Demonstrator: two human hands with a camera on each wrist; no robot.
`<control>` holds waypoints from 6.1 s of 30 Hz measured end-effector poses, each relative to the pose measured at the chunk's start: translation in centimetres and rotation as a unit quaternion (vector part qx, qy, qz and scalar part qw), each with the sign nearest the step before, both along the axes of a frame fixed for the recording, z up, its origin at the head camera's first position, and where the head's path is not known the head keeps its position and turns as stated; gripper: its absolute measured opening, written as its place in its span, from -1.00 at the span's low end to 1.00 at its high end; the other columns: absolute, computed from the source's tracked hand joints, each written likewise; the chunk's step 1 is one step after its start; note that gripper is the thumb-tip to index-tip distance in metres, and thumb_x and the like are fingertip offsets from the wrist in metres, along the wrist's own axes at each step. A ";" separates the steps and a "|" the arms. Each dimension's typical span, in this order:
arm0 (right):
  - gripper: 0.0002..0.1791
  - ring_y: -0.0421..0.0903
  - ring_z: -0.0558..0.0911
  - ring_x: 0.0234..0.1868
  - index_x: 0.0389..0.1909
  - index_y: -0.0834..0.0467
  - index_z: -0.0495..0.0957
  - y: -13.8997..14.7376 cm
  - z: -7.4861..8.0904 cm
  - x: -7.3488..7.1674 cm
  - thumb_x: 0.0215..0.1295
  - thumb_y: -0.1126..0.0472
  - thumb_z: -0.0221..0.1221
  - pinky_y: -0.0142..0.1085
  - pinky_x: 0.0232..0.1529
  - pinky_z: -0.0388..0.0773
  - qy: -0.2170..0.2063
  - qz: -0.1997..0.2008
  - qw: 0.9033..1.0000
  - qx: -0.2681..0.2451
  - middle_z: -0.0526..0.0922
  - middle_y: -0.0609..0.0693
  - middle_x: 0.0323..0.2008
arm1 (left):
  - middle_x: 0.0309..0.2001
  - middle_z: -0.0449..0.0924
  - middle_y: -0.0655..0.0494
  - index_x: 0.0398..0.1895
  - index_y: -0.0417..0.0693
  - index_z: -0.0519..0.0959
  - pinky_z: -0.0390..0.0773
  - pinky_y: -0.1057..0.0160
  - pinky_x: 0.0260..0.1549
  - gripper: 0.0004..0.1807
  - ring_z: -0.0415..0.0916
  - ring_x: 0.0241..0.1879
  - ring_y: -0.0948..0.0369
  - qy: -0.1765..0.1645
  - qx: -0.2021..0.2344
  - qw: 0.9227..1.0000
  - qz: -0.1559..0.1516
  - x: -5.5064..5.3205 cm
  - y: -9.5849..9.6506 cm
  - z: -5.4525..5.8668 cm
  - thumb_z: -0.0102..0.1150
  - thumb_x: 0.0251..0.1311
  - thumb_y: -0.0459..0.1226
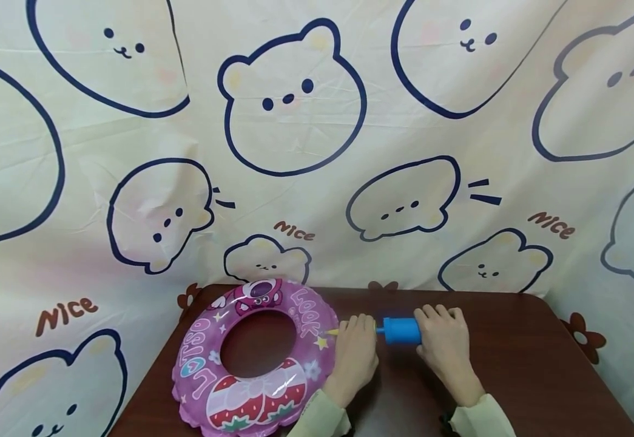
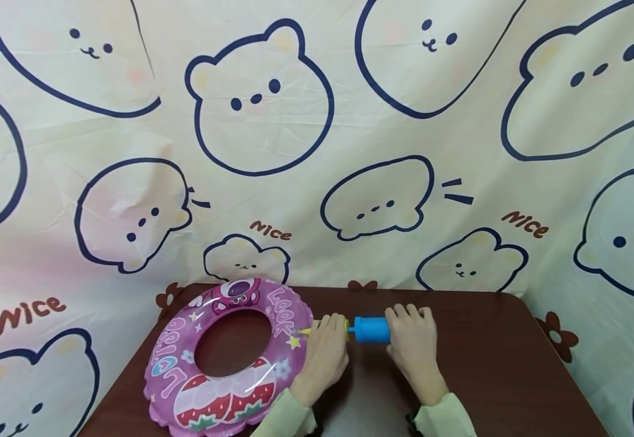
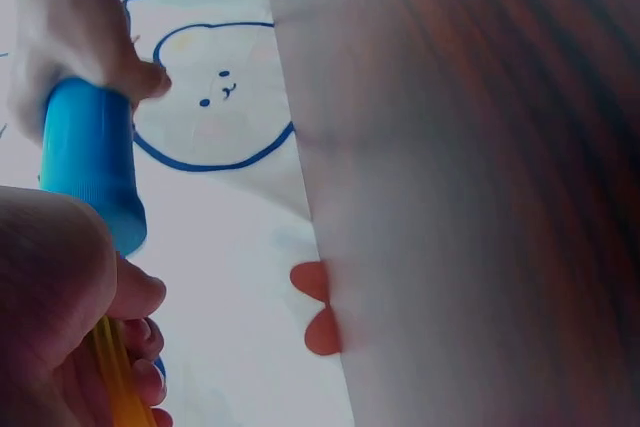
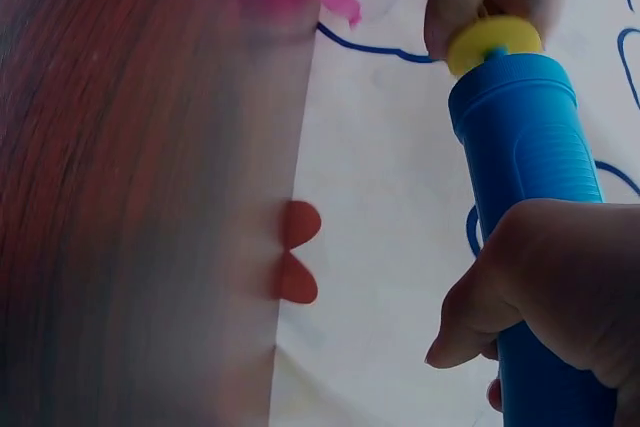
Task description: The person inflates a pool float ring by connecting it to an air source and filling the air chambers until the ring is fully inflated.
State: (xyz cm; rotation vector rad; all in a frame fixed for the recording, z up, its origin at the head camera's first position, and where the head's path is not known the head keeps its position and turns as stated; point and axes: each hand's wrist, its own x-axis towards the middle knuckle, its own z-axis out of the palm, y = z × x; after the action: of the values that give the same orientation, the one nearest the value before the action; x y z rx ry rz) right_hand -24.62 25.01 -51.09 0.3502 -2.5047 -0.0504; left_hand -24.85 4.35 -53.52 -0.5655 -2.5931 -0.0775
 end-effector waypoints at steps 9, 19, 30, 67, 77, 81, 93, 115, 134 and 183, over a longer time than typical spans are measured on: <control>-0.32 0.15 0.70 -0.11 -0.06 0.14 0.74 0.4 -0.1 0.0 -0.35 0.09 0.69 0.13 -0.03 0.57 -0.014 0.009 1.000 -0.004 0.80 0.10 -0.14 | -0.22 0.63 0.14 -0.03 -0.04 0.55 0.50 0.22 -0.16 -0.53 0.52 -0.21 0.17 0.028 0.016 0.999 -0.024 0.2 0.1 0.0 0.56 0.03 -0.18; -0.51 0.16 0.68 -0.18 -0.21 0.11 0.73 7.7 1.6 -0.5 -0.30 0.25 0.63 0.20 0.00 0.53 -0.081 0.005 0.995 -0.054 0.79 0.08 -0.25 | -0.23 0.65 0.16 -0.08 -0.01 0.57 0.49 0.24 -0.18 -0.65 0.56 -0.20 0.16 0.002 0.028 0.999 -0.023 -0.3 -0.4 0.1 0.51 0.12 -0.23; -0.37 0.27 0.65 -0.08 -0.07 0.21 0.72 8.5 1.9 -0.1 -0.33 0.25 0.65 0.27 0.05 0.47 -0.060 -0.025 0.997 -0.042 0.78 0.20 -0.14 | -0.28 0.58 0.17 -0.13 0.01 0.54 0.48 0.23 -0.17 -0.67 0.50 -0.23 0.17 -0.003 0.006 1.000 -0.006 -0.1 0.2 0.1 0.49 0.11 -0.21; -0.48 0.16 0.71 -0.15 -0.14 0.11 0.75 6.3 1.0 -0.4 -0.29 0.27 0.58 0.21 0.04 0.51 -0.058 0.016 0.996 -0.070 0.81 0.09 -0.21 | -0.33 0.58 0.19 -0.18 0.02 0.54 0.43 0.24 -0.24 -0.80 0.54 -0.28 0.17 0.039 0.040 0.998 -0.039 -1.4 -1.6 0.0 0.39 0.27 -0.19; -0.39 0.25 0.67 -0.13 -0.13 0.17 0.75 8.9 2.0 0.1 -0.40 0.28 0.64 0.30 0.05 0.48 -0.027 -0.018 0.997 -0.069 0.79 0.17 -0.21 | -0.29 0.61 0.17 -0.12 0.00 0.55 0.45 0.23 -0.22 -0.77 0.54 -0.25 0.17 0.003 0.044 0.999 -0.030 -1.5 -1.8 0.1 0.40 0.27 -0.19; -0.35 0.23 0.67 -0.09 -0.06 0.18 0.74 7.5 2.1 0.2 -0.36 0.22 0.64 0.26 0.05 0.48 -0.031 -0.023 0.998 -0.040 0.80 0.16 -0.17 | -0.23 0.65 0.14 -0.04 -0.02 0.57 0.51 0.22 -0.16 -0.66 0.55 -0.20 0.15 -0.014 0.031 0.999 -0.021 -1.1 -1.6 0.3 0.48 0.20 -0.17; -0.32 0.16 0.69 -0.14 -0.09 0.16 0.72 2.4 0.9 0.1 -0.39 0.12 0.70 0.14 -0.04 0.55 -0.014 0.009 1.000 -0.002 0.80 0.11 -0.18 | -0.26 0.60 0.16 -0.08 -0.01 0.55 0.52 0.24 -0.15 -0.68 0.49 -0.22 0.18 -0.012 0.026 0.999 -0.025 -0.7 -0.7 -0.1 0.46 0.22 -0.16; -0.38 0.15 0.73 -0.19 -0.12 0.14 0.73 4.7 1.2 -0.7 -0.36 0.20 0.67 0.14 0.00 0.59 -0.018 0.018 0.999 -0.035 0.80 0.09 -0.20 | -0.21 0.64 0.17 0.01 0.00 0.56 0.50 0.27 -0.16 -0.59 0.54 -0.19 0.19 -0.017 0.033 0.999 -0.024 -1.1 -0.5 0.2 0.52 0.20 -0.12; -0.35 0.18 0.70 -0.31 -0.17 0.22 0.71 5.5 0.5 -0.3 -0.45 0.19 0.70 0.25 -0.13 0.65 -0.025 -0.001 0.999 -0.030 0.78 0.13 -0.29 | -0.22 0.63 0.16 -0.06 0.00 0.55 0.49 0.22 -0.15 -0.59 0.54 -0.19 0.17 -0.005 -0.007 1.000 -0.015 -1.0 -0.2 0.2 0.55 0.11 -0.16; -0.34 0.22 0.71 -0.20 -0.10 0.21 0.73 6.9 0.7 -0.9 -0.41 0.20 0.67 0.24 -0.06 0.59 -0.010 0.004 0.999 -0.034 0.80 0.16 -0.21 | -0.25 0.62 0.14 -0.06 -0.01 0.54 0.54 0.21 -0.18 -0.52 0.53 -0.23 0.16 0.015 0.003 1.000 -0.001 -1.3 -1.0 -0.7 0.59 0.03 -0.11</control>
State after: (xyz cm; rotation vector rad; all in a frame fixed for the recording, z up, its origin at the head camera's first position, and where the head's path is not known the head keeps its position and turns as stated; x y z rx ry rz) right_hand -25.55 31.93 -50.40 0.3346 -2.5169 0.0418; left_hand -26.16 3.34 -54.17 -0.5641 -2.5628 -0.0766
